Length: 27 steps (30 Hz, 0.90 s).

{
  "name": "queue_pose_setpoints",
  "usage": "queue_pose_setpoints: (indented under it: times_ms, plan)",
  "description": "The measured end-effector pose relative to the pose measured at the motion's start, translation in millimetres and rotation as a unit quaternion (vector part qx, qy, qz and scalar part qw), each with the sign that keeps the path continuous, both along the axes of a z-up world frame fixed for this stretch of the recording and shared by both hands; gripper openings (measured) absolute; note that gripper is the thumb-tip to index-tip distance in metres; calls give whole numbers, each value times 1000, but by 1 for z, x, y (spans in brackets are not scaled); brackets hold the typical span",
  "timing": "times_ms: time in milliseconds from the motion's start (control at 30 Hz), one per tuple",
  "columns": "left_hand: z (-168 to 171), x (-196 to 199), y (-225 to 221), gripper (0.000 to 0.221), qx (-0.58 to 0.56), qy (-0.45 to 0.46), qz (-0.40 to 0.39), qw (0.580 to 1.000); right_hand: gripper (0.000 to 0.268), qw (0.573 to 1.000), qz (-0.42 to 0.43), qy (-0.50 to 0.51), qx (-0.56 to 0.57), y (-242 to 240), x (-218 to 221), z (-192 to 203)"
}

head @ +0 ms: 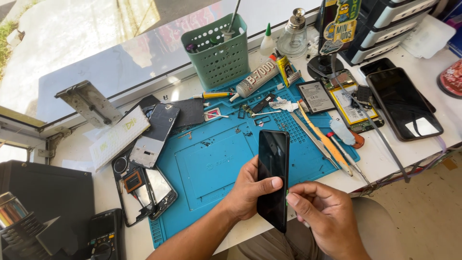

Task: Disassembling a smartphone to inspect and repair internal components

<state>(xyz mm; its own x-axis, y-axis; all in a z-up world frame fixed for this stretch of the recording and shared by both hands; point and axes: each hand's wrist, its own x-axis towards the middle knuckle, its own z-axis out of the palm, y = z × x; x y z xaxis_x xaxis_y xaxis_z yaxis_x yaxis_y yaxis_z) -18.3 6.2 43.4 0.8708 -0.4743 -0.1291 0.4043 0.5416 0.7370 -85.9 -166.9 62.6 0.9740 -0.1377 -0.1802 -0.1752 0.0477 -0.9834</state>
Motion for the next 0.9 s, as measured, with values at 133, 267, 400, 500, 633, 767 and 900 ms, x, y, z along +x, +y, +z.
queue_pose_setpoints:
  times_ms: [133, 267, 400, 500, 633, 767, 900]
  plan:
    - [1, -2, -2, 59, 31, -5, 25, 999, 17, 997, -41, -69, -5, 12, -3, -1]
    - [-2, -1, -3, 56, 69, 12, 39, 997, 28, 991, -38, -123, 39, 17, -3, -1]
    - [-2, 0, -5, 54, 51, 9, 23, 998, 28, 984, -44, -144, -92, 16, 3, 21]
    - [1, 0, -6, 55, 48, 29, 29, 998, 26, 973, -39, -174, -149, 18, 6, 29]
    - [-5, 2, -5, 51, 42, 40, 51, 997, 29, 982, -21, -140, -125, 21, 8, 26]
    - [-9, 2, -3, 47, 45, 46, 65, 996, 25, 998, 4, -57, -1, 19, 9, 19]
    - [-7, 2, -4, 43, 38, 54, 60, 996, 35, 999, 28, 21, 21, 13, 8, 24]
